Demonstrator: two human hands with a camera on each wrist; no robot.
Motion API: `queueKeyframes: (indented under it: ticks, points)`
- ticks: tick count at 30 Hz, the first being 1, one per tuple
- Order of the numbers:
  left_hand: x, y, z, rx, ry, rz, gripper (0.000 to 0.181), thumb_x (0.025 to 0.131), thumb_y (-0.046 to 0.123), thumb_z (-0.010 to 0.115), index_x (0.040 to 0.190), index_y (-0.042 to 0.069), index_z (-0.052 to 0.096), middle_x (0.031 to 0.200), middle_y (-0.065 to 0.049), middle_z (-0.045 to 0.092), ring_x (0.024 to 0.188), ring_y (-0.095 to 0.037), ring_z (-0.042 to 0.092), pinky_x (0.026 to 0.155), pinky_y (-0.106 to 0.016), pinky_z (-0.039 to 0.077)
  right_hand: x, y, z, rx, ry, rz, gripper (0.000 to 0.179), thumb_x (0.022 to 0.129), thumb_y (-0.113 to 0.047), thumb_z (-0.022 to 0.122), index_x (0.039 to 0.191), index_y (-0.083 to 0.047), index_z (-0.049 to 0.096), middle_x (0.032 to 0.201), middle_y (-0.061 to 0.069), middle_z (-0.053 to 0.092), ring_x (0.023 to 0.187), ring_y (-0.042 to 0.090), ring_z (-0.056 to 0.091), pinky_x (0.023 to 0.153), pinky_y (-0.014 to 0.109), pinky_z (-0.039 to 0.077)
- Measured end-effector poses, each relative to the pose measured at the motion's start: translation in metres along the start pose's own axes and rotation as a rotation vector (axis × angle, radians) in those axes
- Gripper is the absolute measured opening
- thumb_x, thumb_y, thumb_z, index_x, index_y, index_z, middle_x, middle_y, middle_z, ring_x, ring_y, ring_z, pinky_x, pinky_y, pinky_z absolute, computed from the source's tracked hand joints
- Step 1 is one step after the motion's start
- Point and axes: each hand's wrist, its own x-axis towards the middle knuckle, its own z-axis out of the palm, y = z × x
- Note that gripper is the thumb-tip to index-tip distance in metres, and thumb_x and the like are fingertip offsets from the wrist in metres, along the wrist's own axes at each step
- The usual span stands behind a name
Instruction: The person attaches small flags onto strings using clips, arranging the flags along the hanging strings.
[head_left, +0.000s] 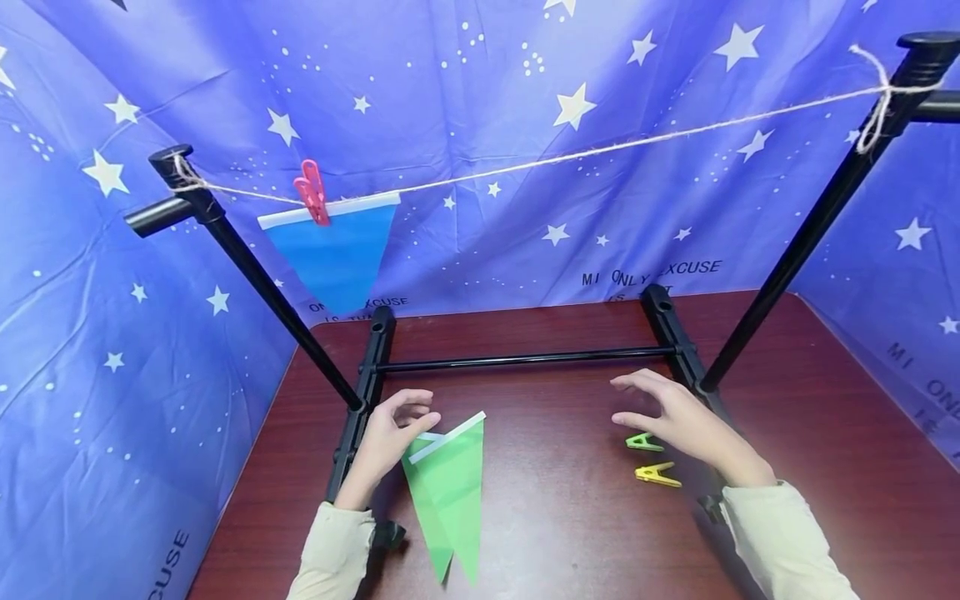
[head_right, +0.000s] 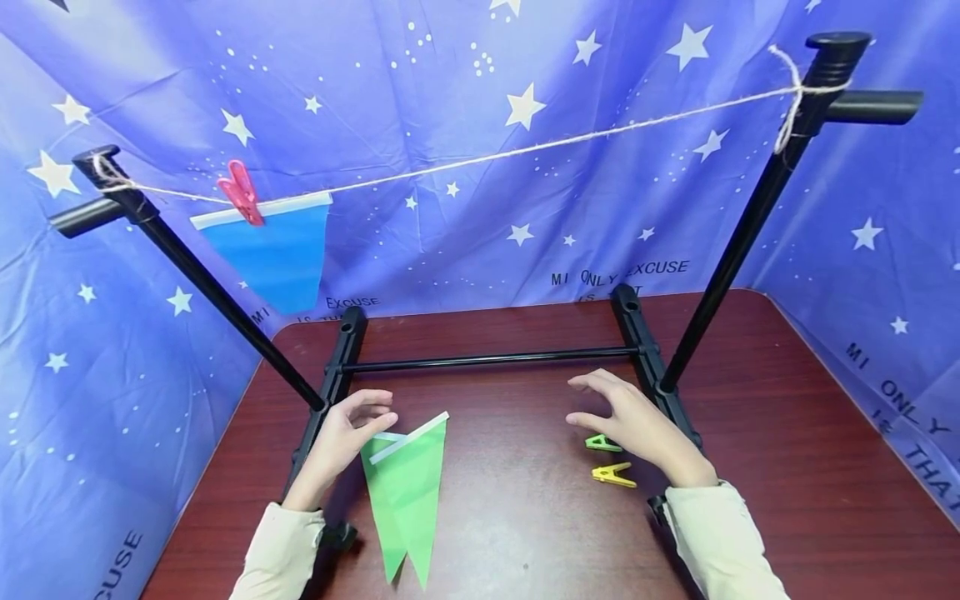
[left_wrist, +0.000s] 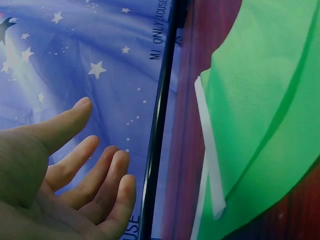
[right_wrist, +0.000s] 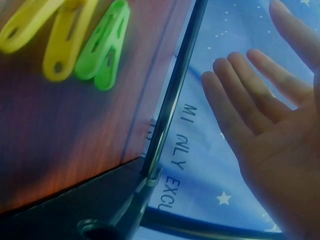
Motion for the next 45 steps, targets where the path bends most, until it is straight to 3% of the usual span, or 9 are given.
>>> queueKeyframes:
  ticks: [7,13,25,33,45]
  points:
    - [0.000,-0.004,0.008,0.108,0.001,-0.018,0.038,0.084,0.016,0.081,0.117,0.003,0.069,0.105,-0.017,0.071,0.093,-0.021,0.067,0.080,-0.026,0.053,-0.011,0.003,-0.004,0.021,-0.054,0.063,0.045,0.088,-0.031,0.077,0.125,-0.011,0.063,0.120,0.010,0.066,0.106,0.029,0.064,0.087,0.047,0.053]
    - [-0.001,-0.013,0.013,0.230,0.003,-0.044,0.036,0.082,0.017,0.082,0.114,0.005,0.071,0.101,-0.012,0.072,0.087,-0.019,0.067,0.078,-0.029,0.055,-0.020,0.010,-0.005,0.049,-0.070,0.064,0.045,0.087,-0.028,0.078,0.123,-0.006,0.063,0.116,0.011,0.067,0.103,0.032,0.067,0.086,0.046,0.055]
    - [-0.004,-0.026,0.017,0.261,0.005,-0.123,0.026,0.081,0.015,0.083,0.103,0.007,0.073,0.093,-0.004,0.071,0.083,-0.014,0.066,0.073,-0.027,0.053,-0.029,0.023,-0.004,0.080,-0.086,0.085,0.042,0.084,-0.020,0.080,0.118,-0.001,0.065,0.110,0.011,0.068,0.097,0.028,0.067,0.081,0.035,0.056]
    - [-0.005,-0.029,0.022,0.367,-0.022,-0.090,0.022,0.081,0.011,0.082,0.101,0.010,0.073,0.090,-0.001,0.070,0.086,-0.017,0.064,0.079,-0.035,0.051,-0.031,0.025,-0.001,0.069,-0.086,0.071,0.041,0.081,-0.019,0.083,0.114,-0.001,0.067,0.104,0.006,0.068,0.090,0.019,0.065,0.079,0.031,0.055]
    - [-0.005,-0.028,0.023,0.379,-0.045,-0.110,0.022,0.079,0.007,0.082,0.099,0.010,0.073,0.090,-0.001,0.069,0.086,-0.017,0.063,0.080,-0.036,0.051,-0.035,0.033,0.003,0.036,-0.112,0.075,0.042,0.078,-0.015,0.084,0.112,0.001,0.067,0.100,0.005,0.068,0.085,0.013,0.062,0.073,0.029,0.054]
